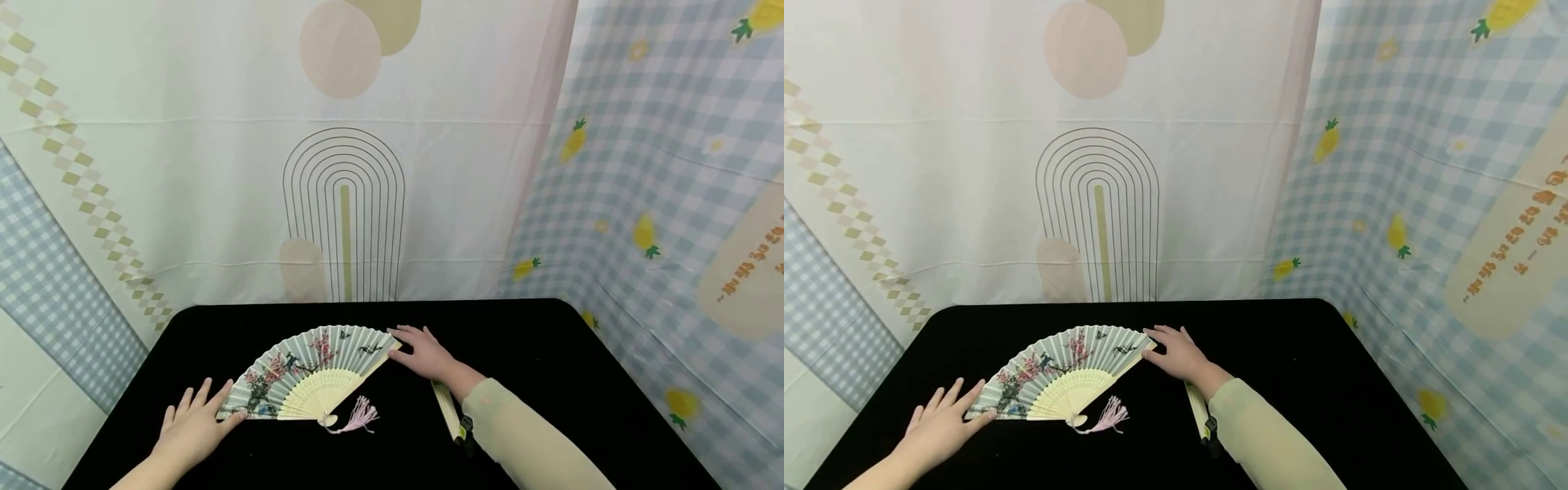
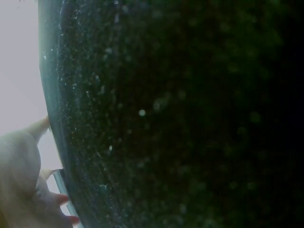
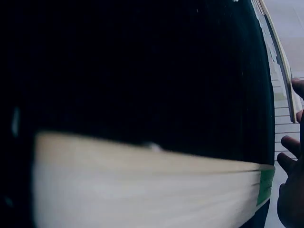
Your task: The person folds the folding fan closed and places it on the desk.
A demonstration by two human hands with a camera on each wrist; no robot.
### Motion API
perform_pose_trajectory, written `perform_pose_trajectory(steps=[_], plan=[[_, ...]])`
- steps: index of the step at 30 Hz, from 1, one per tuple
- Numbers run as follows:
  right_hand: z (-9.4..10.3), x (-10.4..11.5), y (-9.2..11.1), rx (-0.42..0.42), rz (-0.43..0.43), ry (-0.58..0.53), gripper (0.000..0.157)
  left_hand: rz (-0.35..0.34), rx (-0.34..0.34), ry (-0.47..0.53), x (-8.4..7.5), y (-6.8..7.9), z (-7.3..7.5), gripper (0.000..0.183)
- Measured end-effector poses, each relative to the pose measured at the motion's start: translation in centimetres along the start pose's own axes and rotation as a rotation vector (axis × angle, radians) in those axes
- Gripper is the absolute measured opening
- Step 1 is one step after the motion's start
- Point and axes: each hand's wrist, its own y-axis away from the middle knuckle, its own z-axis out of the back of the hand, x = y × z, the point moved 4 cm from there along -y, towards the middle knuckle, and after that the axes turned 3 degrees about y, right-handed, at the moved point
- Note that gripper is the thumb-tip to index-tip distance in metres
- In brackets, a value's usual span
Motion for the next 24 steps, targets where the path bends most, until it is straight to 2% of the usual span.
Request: perform_pose_trajectory(steps=[10,17,24], plan=[[0.0,0.8,0.2,-0.106,0.022,-0.107,0.058,0.013,-0.006,0.0,-0.3,0.2,-0.1,0.106],[-0.1,1.1,0.4,-0.124,-0.018,-0.149,0.058,0.014,0.008,0.001,-0.2,0.2,-0.2,0.106],[0.1,1.3,0.4,-0.14,0.0,-0.197,0.057,0.024,0.024,-0.003,-0.2,0.1,-0.2,0.106]])
